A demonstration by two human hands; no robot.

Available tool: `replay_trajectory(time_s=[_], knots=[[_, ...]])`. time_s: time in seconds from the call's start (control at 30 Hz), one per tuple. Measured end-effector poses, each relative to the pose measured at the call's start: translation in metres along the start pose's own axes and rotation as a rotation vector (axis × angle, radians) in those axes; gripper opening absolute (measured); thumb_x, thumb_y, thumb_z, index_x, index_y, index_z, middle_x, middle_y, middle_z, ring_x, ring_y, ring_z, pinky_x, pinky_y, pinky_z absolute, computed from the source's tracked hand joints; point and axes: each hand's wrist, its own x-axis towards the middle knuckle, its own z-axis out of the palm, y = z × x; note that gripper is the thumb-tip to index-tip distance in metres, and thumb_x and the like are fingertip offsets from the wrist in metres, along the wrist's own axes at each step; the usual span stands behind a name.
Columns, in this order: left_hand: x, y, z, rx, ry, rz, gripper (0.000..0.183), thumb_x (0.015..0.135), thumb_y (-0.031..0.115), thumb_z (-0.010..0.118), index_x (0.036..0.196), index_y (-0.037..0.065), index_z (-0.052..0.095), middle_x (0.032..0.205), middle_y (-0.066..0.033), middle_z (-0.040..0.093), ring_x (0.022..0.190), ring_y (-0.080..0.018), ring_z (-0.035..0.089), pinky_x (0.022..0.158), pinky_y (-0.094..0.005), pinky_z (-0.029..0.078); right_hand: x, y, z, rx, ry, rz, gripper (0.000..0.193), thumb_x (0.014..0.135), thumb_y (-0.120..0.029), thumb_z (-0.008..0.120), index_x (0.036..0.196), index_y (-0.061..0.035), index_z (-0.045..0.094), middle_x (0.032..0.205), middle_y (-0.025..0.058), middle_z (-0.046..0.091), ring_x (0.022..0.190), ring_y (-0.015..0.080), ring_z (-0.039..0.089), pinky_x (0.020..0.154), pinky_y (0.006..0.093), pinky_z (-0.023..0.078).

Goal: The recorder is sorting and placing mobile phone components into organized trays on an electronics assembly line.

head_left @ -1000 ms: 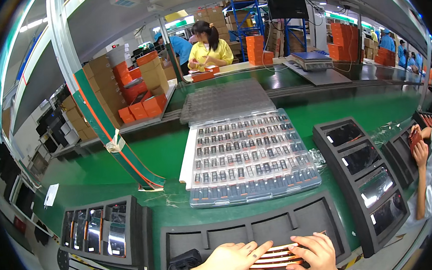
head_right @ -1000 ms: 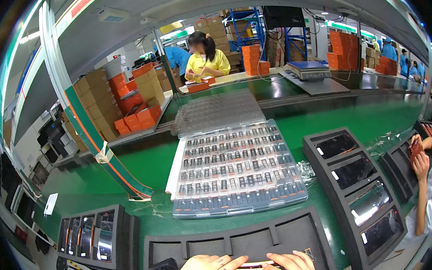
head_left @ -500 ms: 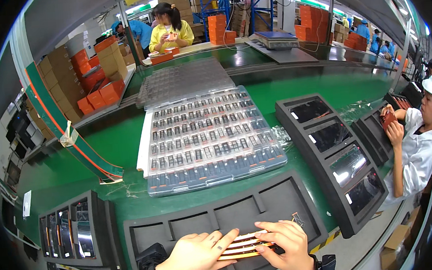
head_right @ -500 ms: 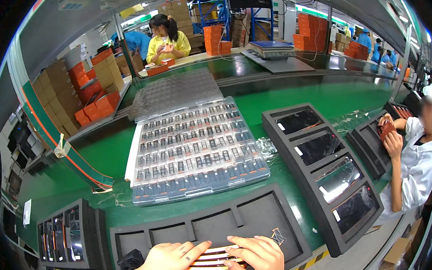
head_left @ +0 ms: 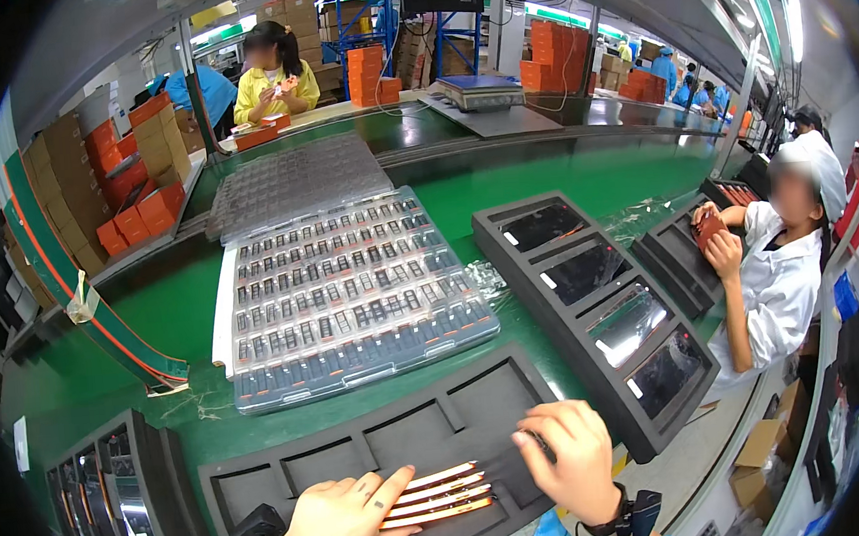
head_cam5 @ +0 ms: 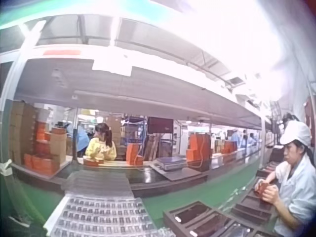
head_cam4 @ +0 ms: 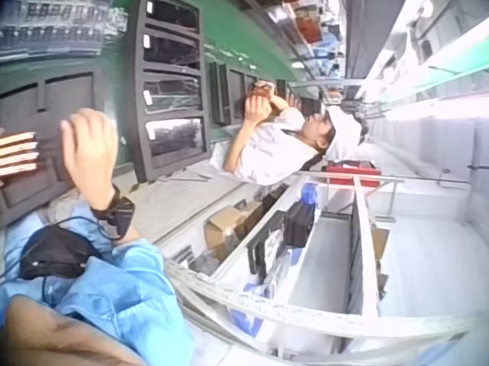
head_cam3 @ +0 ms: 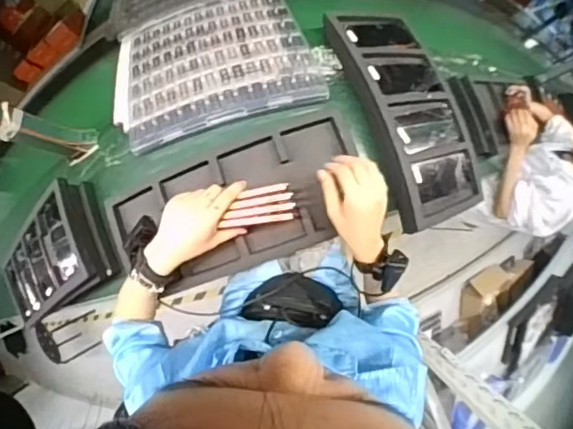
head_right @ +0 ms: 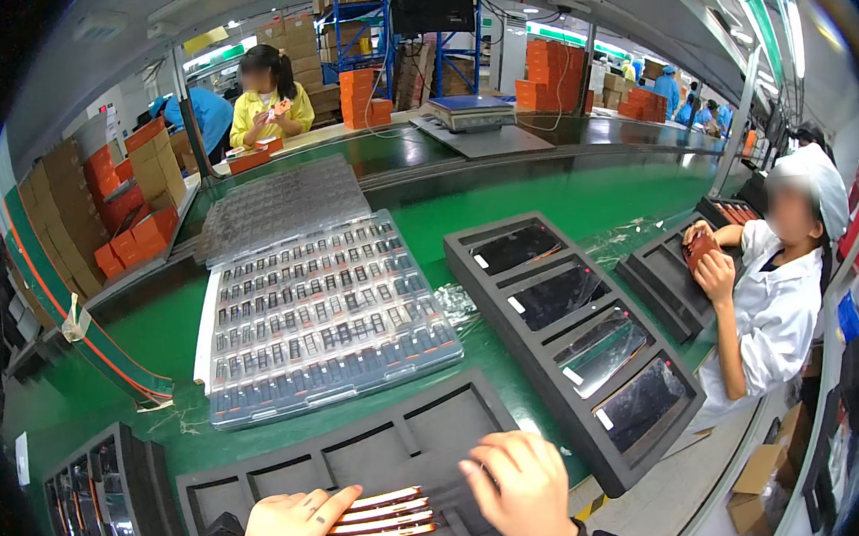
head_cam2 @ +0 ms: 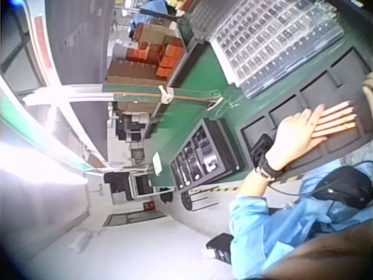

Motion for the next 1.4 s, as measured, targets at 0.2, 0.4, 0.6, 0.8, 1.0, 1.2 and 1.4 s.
replay_trajectory(time_s=[0.2,0.4,0.6,0.8,1.0,1.2,1.4], knots=[[0.0,-0.003,0.004,-0.005,0.017,0.022,0.073,0.073,0.038,0.082,0.134,0.007,0.056,0.091,-0.0091,0.062,0.08,-0.0261,0.066,0.07,-0.0364,0.053,-0.007,0.017,0.001,-0.264,-0.312,0.111,0.025,0.076,-0.019,0.081,0.087,-0.0034,0.066,0.094,0.0067,0.056,0.092,0.0284,0.054,0.079,0.0395,0.045],[0.0,-0.009,0.006,0.058,0.035,0.055,0.069,0.078,0.044,0.077,0.134,0.009,0.056,0.086,-0.0048,0.06,0.071,-0.0212,0.064,0.063,-0.0321,0.051,-0.008,0.022,0.006,0.083,-0.296,0.207,0.013,0.083,-0.01,0.073,0.089,-0.0037,0.063,0.086,0.01,0.058,0.08,0.0305,0.061,0.069,0.0404,0.048],[0.003,-0.013,0.012,0.13,-0.002,0.097,0.068,0.083,0.048,0.073,0.136,0.01,0.055,0.081,-0.0006,0.058,0.063,-0.0158,0.063,0.057,-0.0272,0.049,-0.003,0.011,0.003,0.25,-0.162,0.259,0.014,0.083,-0.002,0.073,0.095,-0.0017,0.067,0.084,0.0094,0.068,0.069,0.0224,0.066,0.06,0.0334,0.049],[-0.001,-0.014,0.012,0.13,-0.004,0.087,0.068,0.084,0.048,0.073,0.136,0.009,0.055,0.082,-0.0011,0.058,0.063,-0.0162,0.063,0.058,-0.0273,0.05,0.008,-0.025,-0.008,0.706,-0.283,0.265,0.025,0.089,-0.003,0.071,0.113,-0.0049,0.072,0.093,0.007,0.075,0.077,0.0096,0.067,0.063,0.0231,0.042],[0.0,-0.016,0.013,0.117,0.0,0.092,0.068,0.084,0.048,0.073,0.136,0.009,0.055,0.082,-0.0013,0.059,0.063,-0.0168,0.064,0.058,-0.0277,0.051,0.0,-0.04,0.011,0.81,-0.151,0.248,0.009,0.089,0.0,0.071,0.097,-0.0022,0.068,0.092,0.0081,0.077,0.086,0.0154,0.073,0.073,0.028,0.05],[-0.001,-0.015,0.013,0.117,-0.005,0.09,0.068,0.084,0.048,0.074,0.136,0.009,0.054,0.082,-0.0014,0.059,0.063,-0.0168,0.064,0.058,-0.0278,0.052,0.005,-0.05,0.011,0.622,-0.124,0.022,0.014,0.081,0.008,0.072,0.09,-0.0029,0.072,0.091,0.0078,0.077,0.084,0.0204,0.075,0.075,0.0301,0.054],[-0.002,-0.013,0.015,0.118,0.003,0.096,0.069,0.083,0.048,0.074,0.136,0.009,0.054,0.082,-0.0012,0.059,0.063,-0.0164,0.064,0.058,-0.0274,0.052,0.001,-0.034,0.009,0.443,-0.113,-0.24,0.023,0.074,0.004,0.076,0.095,-0.0055,0.075,0.093,0.0051,0.076,0.081,0.0202,0.073,0.069,0.0292,0.051]])
